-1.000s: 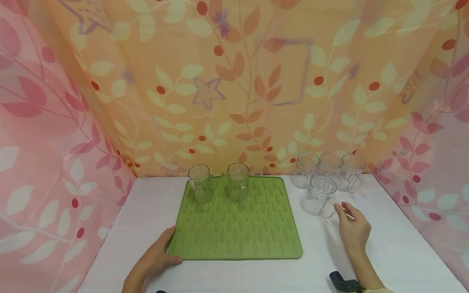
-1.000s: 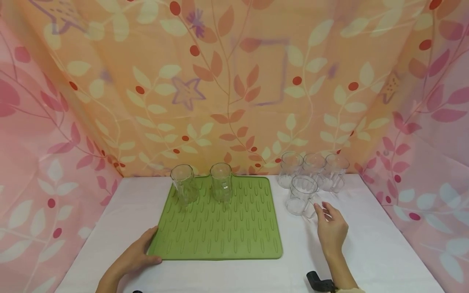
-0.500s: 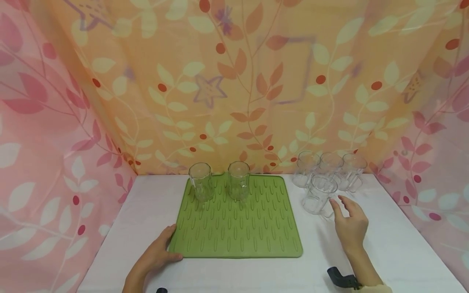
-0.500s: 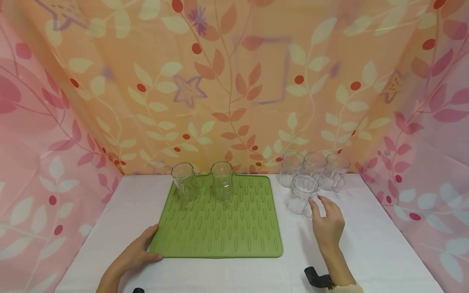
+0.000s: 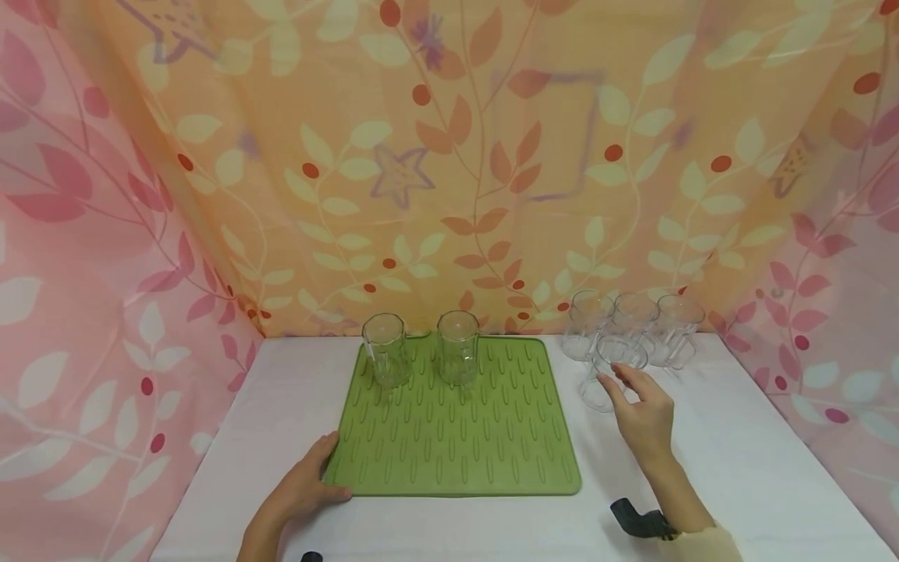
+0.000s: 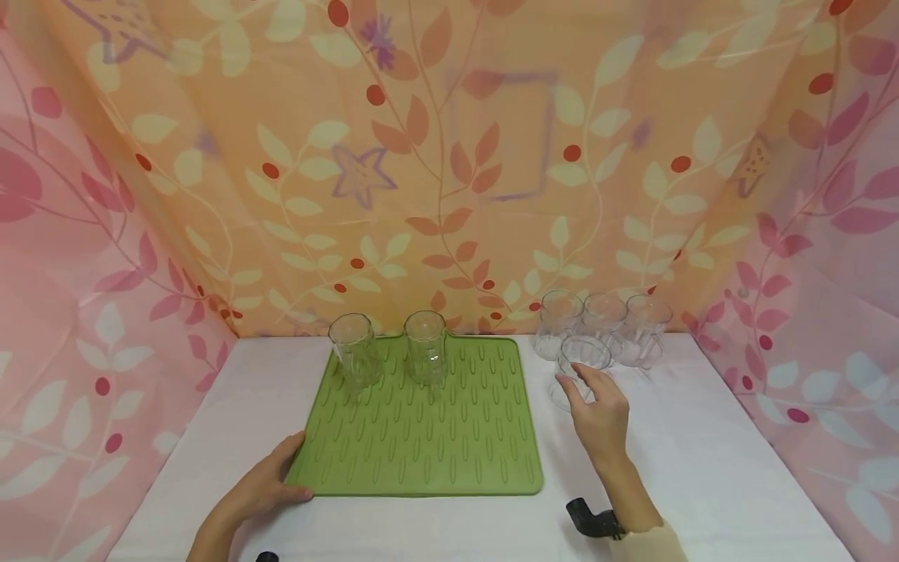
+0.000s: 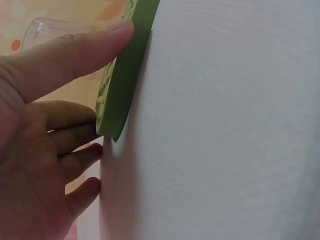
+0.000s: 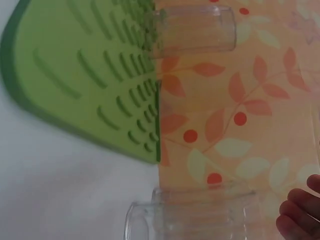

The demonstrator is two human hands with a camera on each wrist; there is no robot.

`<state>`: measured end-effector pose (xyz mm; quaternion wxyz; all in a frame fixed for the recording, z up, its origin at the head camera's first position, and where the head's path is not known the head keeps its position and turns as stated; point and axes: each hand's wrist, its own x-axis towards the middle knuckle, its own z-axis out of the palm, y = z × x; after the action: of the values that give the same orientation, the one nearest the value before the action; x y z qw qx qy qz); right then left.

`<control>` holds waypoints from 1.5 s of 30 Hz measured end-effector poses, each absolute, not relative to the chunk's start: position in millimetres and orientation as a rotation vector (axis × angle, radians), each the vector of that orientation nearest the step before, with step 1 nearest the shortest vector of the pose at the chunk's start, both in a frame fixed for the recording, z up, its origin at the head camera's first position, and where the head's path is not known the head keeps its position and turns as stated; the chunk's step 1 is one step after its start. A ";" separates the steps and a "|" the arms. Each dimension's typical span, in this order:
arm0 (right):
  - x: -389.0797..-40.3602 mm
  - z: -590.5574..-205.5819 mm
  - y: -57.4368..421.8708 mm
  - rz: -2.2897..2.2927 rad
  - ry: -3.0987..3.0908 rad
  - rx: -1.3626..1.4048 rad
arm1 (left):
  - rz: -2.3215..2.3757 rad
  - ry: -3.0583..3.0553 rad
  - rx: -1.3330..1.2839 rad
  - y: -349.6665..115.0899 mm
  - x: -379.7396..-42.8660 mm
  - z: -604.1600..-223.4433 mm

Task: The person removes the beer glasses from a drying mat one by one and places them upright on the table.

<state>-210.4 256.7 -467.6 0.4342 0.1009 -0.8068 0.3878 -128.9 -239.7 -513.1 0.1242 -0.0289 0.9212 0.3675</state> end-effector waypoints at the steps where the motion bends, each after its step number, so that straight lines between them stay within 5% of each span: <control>1: -211.3 -467.0 254.3 0.972 -2.009 0.258 | 1.069 2.687 -0.084 -239.4 -129.0 -512.9; 45: -250.6 -479.1 112.3 1.595 -2.349 0.397 | 0.965 2.724 -0.100 -234.9 -133.1 -506.1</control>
<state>-250.6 112.3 -479.1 0.1370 0.1372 -0.8117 0.5510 -133.1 -234.9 -506.1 0.1246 -0.0343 0.9347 0.3311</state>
